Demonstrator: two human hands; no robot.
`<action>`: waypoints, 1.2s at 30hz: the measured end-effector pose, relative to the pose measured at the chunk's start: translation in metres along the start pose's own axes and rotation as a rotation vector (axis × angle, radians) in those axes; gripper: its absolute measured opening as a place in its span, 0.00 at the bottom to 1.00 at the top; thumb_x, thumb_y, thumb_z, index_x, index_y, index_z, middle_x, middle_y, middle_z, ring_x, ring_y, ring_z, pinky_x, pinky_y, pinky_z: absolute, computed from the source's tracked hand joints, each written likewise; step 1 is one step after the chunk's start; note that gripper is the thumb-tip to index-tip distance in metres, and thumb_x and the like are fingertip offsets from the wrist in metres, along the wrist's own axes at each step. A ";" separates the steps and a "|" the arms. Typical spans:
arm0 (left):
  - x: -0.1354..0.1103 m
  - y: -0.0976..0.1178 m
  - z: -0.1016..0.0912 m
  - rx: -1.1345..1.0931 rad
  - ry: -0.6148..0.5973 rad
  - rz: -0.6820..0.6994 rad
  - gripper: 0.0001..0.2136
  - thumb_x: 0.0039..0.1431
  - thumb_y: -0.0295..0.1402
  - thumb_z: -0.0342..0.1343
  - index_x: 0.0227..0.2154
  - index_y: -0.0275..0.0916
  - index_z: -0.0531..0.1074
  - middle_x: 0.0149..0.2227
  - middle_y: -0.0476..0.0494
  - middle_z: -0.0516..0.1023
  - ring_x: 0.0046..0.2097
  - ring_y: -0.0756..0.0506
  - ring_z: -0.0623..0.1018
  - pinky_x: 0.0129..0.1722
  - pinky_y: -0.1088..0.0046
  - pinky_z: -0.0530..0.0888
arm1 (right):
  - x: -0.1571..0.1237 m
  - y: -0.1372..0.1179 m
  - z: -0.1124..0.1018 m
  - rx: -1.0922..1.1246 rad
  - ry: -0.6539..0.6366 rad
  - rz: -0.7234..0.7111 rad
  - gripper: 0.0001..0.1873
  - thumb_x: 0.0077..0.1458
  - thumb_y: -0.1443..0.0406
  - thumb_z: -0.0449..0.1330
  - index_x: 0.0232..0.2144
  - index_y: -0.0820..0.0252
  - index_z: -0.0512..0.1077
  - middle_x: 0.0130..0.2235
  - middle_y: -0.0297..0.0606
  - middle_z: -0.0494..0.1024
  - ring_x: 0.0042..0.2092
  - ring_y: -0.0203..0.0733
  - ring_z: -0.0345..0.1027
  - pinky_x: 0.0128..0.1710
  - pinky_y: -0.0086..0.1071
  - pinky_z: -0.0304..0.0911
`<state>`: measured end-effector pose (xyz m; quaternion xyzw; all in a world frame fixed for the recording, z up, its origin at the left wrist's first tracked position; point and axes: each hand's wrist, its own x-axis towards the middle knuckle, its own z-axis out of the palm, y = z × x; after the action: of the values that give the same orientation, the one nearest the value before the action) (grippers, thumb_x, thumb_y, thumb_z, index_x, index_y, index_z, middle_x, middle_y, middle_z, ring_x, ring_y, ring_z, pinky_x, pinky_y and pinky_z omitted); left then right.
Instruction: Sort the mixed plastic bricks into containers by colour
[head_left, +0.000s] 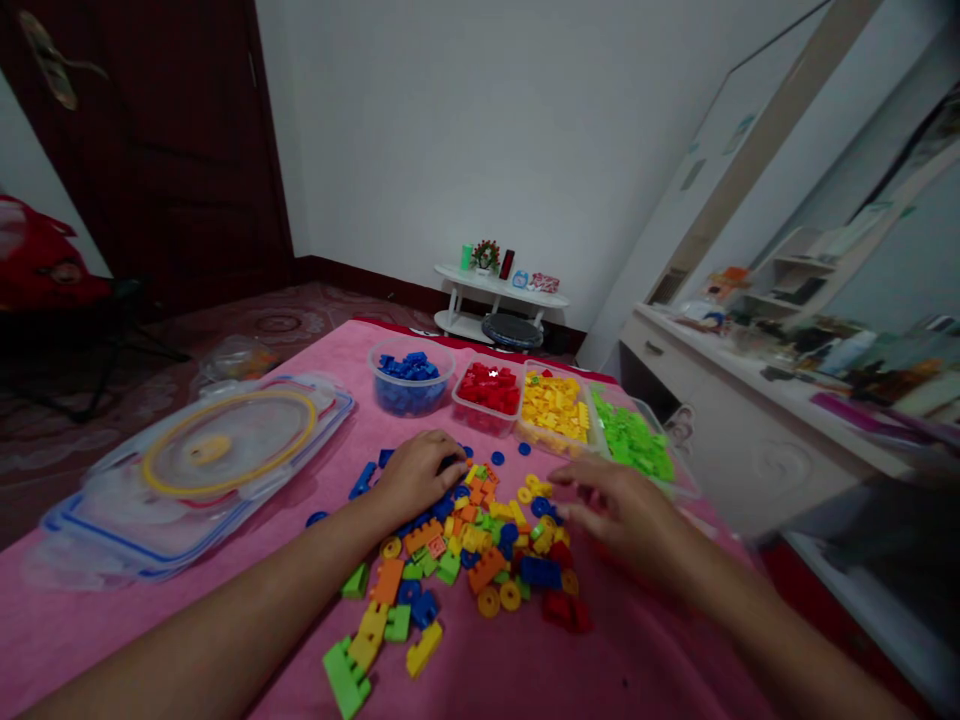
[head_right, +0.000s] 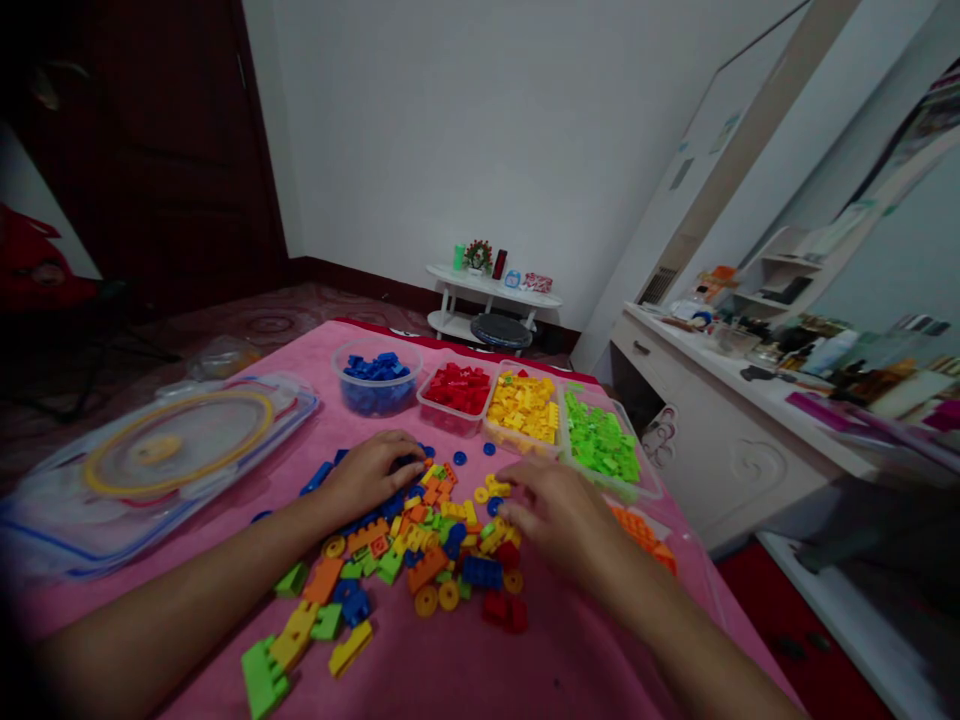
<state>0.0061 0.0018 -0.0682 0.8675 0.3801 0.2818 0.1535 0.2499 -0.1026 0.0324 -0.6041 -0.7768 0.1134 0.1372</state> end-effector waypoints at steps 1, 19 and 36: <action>0.000 0.000 0.000 0.001 0.002 0.003 0.11 0.58 0.36 0.51 0.37 0.39 0.76 0.38 0.43 0.76 0.42 0.45 0.73 0.45 0.69 0.68 | -0.013 -0.005 0.005 -0.032 -0.045 0.033 0.18 0.48 0.63 0.60 0.44 0.53 0.74 0.42 0.38 0.77 0.42 0.44 0.69 0.41 0.35 0.62; -0.002 0.000 -0.001 -0.026 0.012 0.001 0.09 0.57 0.33 0.53 0.35 0.39 0.76 0.38 0.44 0.77 0.42 0.45 0.74 0.45 0.71 0.68 | 0.015 -0.045 0.005 -0.241 0.020 0.111 0.14 0.49 0.62 0.58 0.40 0.53 0.72 0.41 0.38 0.77 0.41 0.47 0.70 0.36 0.32 0.57; -0.003 0.010 -0.006 -0.131 0.075 0.045 0.11 0.59 0.36 0.51 0.38 0.39 0.75 0.40 0.42 0.75 0.44 0.45 0.73 0.47 0.70 0.67 | 0.030 -0.018 0.047 -0.417 -0.033 0.223 0.10 0.49 0.64 0.58 0.36 0.60 0.72 0.39 0.46 0.77 0.41 0.49 0.70 0.33 0.33 0.55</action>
<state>0.0065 -0.0069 -0.0602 0.8528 0.3467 0.3415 0.1893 0.2098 -0.0789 -0.0030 -0.6993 -0.7142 -0.0251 -0.0167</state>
